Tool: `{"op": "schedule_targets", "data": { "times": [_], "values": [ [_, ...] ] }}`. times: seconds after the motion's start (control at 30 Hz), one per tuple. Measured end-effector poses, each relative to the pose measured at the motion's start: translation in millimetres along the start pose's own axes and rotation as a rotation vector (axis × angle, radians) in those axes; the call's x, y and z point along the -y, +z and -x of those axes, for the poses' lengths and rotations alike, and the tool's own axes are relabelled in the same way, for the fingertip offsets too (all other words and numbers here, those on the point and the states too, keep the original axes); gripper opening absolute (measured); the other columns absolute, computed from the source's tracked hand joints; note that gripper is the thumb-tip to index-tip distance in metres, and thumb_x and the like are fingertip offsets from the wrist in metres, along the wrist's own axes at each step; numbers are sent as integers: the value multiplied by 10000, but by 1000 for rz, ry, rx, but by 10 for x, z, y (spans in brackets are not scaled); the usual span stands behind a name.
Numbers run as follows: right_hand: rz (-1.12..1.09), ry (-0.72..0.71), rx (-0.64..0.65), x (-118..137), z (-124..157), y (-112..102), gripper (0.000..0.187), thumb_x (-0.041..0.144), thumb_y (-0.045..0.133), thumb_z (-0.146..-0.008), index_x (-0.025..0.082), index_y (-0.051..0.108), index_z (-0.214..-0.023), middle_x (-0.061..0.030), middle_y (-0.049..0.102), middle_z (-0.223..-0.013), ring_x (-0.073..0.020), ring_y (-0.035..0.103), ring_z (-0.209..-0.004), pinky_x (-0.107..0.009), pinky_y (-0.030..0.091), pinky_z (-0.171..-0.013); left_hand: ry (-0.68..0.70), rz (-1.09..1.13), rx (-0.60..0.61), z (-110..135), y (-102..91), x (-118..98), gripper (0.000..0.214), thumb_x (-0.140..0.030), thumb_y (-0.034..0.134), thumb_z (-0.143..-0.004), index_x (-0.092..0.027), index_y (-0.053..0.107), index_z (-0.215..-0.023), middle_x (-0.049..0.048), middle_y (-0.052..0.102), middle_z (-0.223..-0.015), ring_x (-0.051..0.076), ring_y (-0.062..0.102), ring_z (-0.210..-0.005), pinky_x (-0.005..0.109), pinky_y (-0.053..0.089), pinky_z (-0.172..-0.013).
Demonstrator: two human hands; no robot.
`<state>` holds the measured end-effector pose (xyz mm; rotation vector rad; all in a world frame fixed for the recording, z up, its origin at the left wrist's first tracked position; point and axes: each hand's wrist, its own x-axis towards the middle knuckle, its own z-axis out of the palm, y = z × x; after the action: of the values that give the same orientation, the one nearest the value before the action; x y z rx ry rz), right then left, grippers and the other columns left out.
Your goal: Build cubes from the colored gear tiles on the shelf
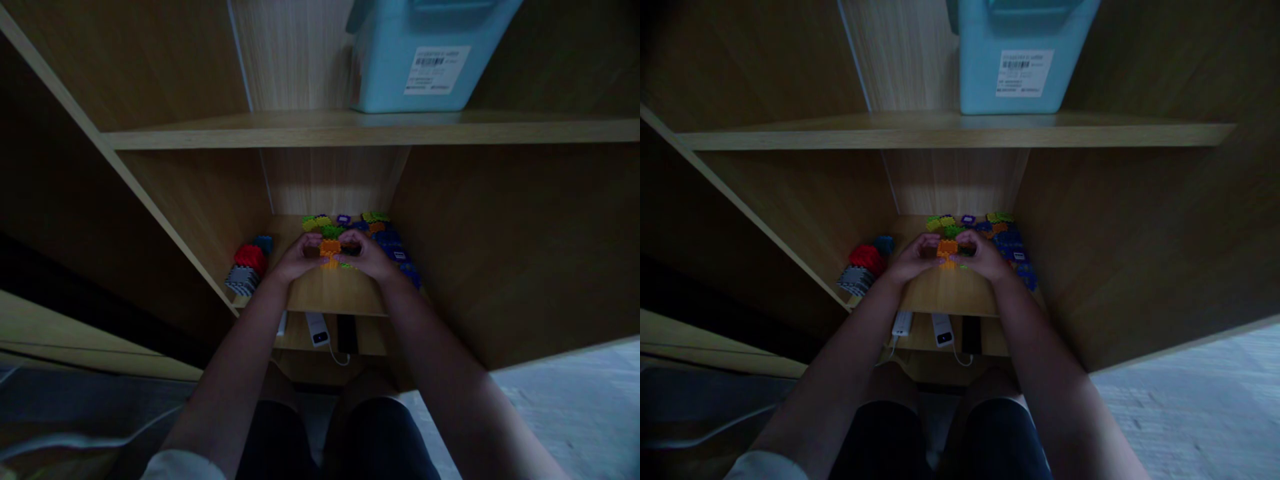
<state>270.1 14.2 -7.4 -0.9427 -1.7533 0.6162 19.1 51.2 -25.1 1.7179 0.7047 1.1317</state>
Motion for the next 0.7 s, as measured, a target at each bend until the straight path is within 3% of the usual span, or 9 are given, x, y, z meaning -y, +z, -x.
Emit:
{"op": "schedule_targets", "data": {
  "times": [0.4, 0.7],
  "values": [
    [-55, 13, -106, -33, -19, 28, 577, 683, 902, -781, 303, 643, -1130, -37, 759, -1113, -257, 723, -1093, -452, 577, -1035, 19, -2, 33, 5, 8, -35, 738, -469, 1029, -680, -216, 678, -1279, 114, 709, -1292, 277, 647, -1265, 494, 479, -1186],
    [-31, 21, -30, 10, 3, 21, 587, 682, 935, -730, 304, 661, -1086, -56, 753, -1144, -283, 716, -1135, -502, 559, -1092, 20, -39, 13, 0, -8, -5, 785, -504, 1033, -660, -219, 676, -1299, 119, 702, -1312, 284, 640, -1284, 510, 473, -1197]
  ]
}}
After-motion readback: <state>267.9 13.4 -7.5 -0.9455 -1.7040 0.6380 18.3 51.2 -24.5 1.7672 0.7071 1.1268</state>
